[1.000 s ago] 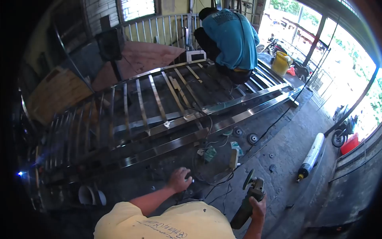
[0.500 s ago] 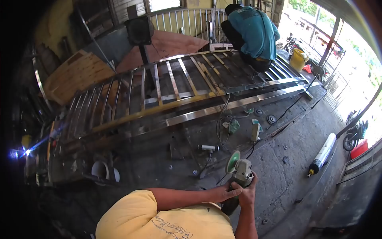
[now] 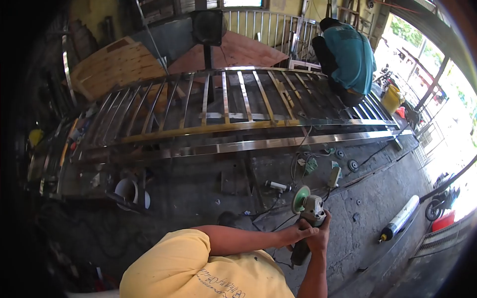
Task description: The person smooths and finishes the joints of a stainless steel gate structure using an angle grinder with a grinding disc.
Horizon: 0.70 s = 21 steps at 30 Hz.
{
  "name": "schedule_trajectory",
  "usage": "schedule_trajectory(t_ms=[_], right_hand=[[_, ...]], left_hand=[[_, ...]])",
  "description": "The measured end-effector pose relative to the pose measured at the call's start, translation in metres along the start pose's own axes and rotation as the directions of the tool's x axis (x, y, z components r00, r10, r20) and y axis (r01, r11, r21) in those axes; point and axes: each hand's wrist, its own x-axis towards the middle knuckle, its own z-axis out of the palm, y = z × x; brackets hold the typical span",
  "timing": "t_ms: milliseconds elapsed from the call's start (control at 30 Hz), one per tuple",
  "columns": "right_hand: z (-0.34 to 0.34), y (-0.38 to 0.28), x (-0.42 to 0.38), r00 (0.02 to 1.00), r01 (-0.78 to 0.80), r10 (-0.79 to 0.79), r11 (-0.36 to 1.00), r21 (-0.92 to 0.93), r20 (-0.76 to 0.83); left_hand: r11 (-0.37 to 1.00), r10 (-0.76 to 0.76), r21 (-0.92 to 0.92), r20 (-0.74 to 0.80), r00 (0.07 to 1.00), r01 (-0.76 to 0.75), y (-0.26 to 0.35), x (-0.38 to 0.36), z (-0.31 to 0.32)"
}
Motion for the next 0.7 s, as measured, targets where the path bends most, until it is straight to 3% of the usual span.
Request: schedule_trajectory(t_ms=[33,133,167,267,467,567,700], right_hand=[[0.003,-0.004,0.011,0.999,-0.025,0.021,0.986,-0.167,-0.026],[0.024,-0.026,0.048,0.999,-0.008,0.020,0.913,-0.408,0.026],[0.029,-0.018,0.068,0.998,0.060,-0.038,0.884,-0.464,0.058],[0.055,-0.042,0.118,0.995,0.025,0.043,0.780,-0.625,0.094],[0.136,-0.077,0.222,0.980,0.045,0.130,0.596,-0.802,0.152],[0.166,-0.068,0.255,0.943,0.134,0.175,0.577,-0.805,0.283],[0.208,-0.065,0.248,0.933,0.011,0.277,0.615,-0.788,0.229]], left_hand=[[0.999,0.011,-0.043,-0.025,1.000,-0.013,0.003,0.005,-0.007],[0.985,0.022,-0.170,-0.034,0.999,-0.028,0.016,0.021,-0.033],[0.976,0.022,-0.214,-0.027,0.999,-0.027,0.021,0.028,-0.044],[0.944,0.024,-0.328,0.009,1.000,-0.020,0.037,0.061,-0.087],[0.828,0.072,-0.559,0.031,0.997,-0.042,0.090,0.080,-0.184],[0.778,0.034,-0.628,0.008,0.999,-0.022,0.096,0.086,-0.224],[0.765,-0.102,-0.636,0.038,0.994,0.103,0.088,0.056,-0.253]])
